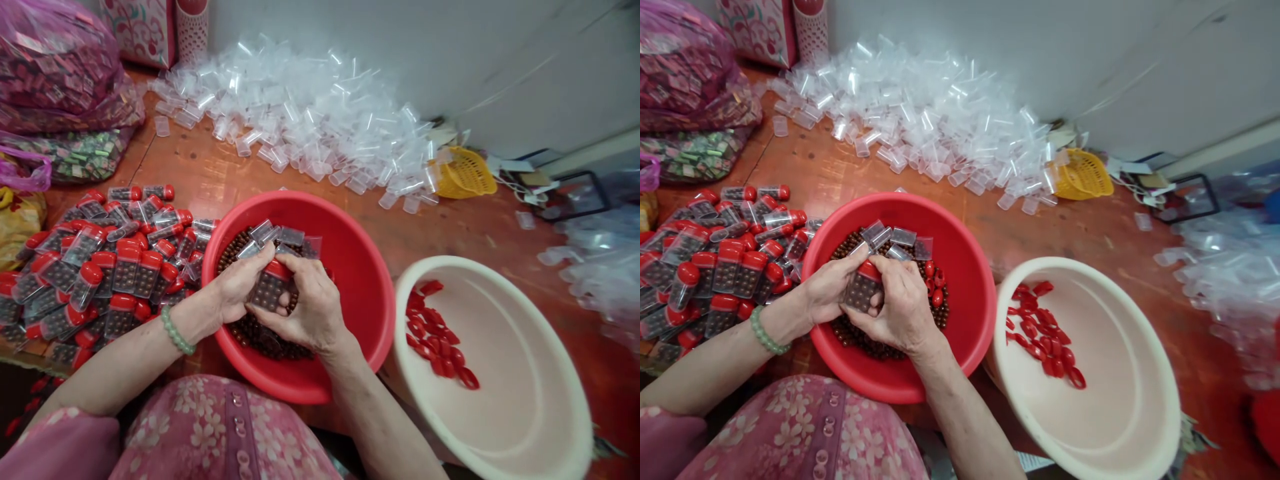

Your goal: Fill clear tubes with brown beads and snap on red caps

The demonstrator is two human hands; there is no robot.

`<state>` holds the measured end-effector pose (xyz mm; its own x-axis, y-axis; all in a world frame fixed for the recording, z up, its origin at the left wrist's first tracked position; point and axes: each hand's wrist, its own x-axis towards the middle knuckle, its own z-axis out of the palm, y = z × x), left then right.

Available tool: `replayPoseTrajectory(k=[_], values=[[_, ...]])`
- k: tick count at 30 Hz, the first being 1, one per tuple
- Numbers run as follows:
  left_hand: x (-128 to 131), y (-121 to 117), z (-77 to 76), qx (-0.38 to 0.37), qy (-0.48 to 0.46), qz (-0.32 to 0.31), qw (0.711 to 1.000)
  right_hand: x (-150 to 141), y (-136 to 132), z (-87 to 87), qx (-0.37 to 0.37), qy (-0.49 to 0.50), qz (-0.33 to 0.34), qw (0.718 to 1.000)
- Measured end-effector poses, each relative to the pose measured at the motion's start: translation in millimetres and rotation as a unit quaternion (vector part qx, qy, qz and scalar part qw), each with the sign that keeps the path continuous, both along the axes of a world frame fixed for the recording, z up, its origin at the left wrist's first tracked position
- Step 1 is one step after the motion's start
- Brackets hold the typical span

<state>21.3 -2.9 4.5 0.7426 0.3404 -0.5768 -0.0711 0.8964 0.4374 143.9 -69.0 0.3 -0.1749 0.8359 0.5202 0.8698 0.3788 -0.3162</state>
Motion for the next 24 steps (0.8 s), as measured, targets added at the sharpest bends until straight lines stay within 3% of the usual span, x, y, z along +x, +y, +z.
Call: replayPoseTrajectory(k=[8, 19, 22, 24], values=[[4.2, -8.3, 4.2, -0.011, 0.059, 0.097, 0.994, -3.6, 1.0, 0.4, -0.003, -0.006, 0.007, 1.0], [6.0, -13.3, 4.9, 0.043, 0.102, 0.085, 0.99, -5.7, -0.9, -1.1, 0.034, -0.037, 0.023, 0.998], [-4.4, -13.6, 9.5, 0.105, 0.094, 0.059, 0.988, -5.9, -2.5, -3.5, -0.012, -0.031, 0.032, 0.999], [-20.4, -12.1, 17.7, 0.237, 0.104, 0.04, 0.965, -3.9, -3.0, -4.9, -0.049, -0.003, 0.056, 0.997]])
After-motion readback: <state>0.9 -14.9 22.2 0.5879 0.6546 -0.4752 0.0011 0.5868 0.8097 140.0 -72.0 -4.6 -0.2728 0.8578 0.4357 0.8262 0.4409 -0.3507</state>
